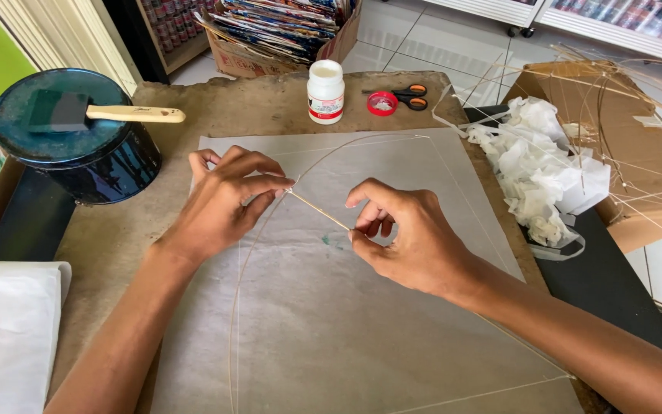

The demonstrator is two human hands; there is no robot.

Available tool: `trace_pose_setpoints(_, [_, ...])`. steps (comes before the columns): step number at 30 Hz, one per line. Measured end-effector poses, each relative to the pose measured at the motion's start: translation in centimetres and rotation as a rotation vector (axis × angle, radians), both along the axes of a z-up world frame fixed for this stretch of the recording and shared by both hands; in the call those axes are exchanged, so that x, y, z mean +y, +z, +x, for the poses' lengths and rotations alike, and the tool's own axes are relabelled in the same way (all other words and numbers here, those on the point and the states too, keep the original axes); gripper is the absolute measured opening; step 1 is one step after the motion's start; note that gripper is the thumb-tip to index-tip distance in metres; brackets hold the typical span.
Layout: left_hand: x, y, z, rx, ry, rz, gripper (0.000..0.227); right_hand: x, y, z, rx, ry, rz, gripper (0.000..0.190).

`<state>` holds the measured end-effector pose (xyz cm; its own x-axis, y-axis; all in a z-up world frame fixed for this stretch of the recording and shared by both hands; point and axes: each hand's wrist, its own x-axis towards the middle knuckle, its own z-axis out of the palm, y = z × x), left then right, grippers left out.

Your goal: Assembling a kite frame by applying glue to bamboo sticks and attaching them to a plastic sheet.

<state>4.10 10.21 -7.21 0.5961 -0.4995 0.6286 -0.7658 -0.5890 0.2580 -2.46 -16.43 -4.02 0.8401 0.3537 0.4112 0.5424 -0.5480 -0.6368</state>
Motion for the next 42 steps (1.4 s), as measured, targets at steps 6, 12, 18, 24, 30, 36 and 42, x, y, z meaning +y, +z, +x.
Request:
trace_pose_setpoints(6, [0.1, -0.4, 0.2, -0.034, -0.010, -0.007, 0.010, 0.1, -0.8, 0.1, -0.013, 0.006, -0.021, 0.030])
trace_pose_setpoints(12, [-0.2, -0.6, 0.1, -0.057, 0.010, -0.015, 0.011, 0.1, -1.1, 0.2, -0.046, 0.016, -0.014, 0.030])
trace_pose_setpoints(18, [-0.2, -0.8, -0.1, -0.038, 0.015, -0.010, 0.010, 0.0, -1.6, 0.5, -0.056, 0.038, -0.032, 0.031])
trace_pose_setpoints(24, [-0.2, -0.7, -0.2, -0.035, 0.027, -0.017, 0.010, 0.4, -1.2, 0.2, -0.057, 0.037, -0.052, 0.026])
trace_pose_setpoints(30, [-0.3, -0.6, -0.2, -0.044, 0.020, -0.032, 0.010, 0.5, -0.2, 0.5, -0.051, 0.020, -0.105, 0.028])
trace_pose_setpoints(36, [-0.1, -0.7, -0.1, -0.050, 0.000, -0.032, 0.011, 1.6, 1.2, 0.9, -0.050, 0.034, -0.141, 0.031])
trace_pose_setpoints(42, [0.0, -0.7, -0.1, -0.076, -0.014, -0.019, 0.006, 1.3, 1.3, 1.0, 0.008, 0.045, -0.143, 0.033])
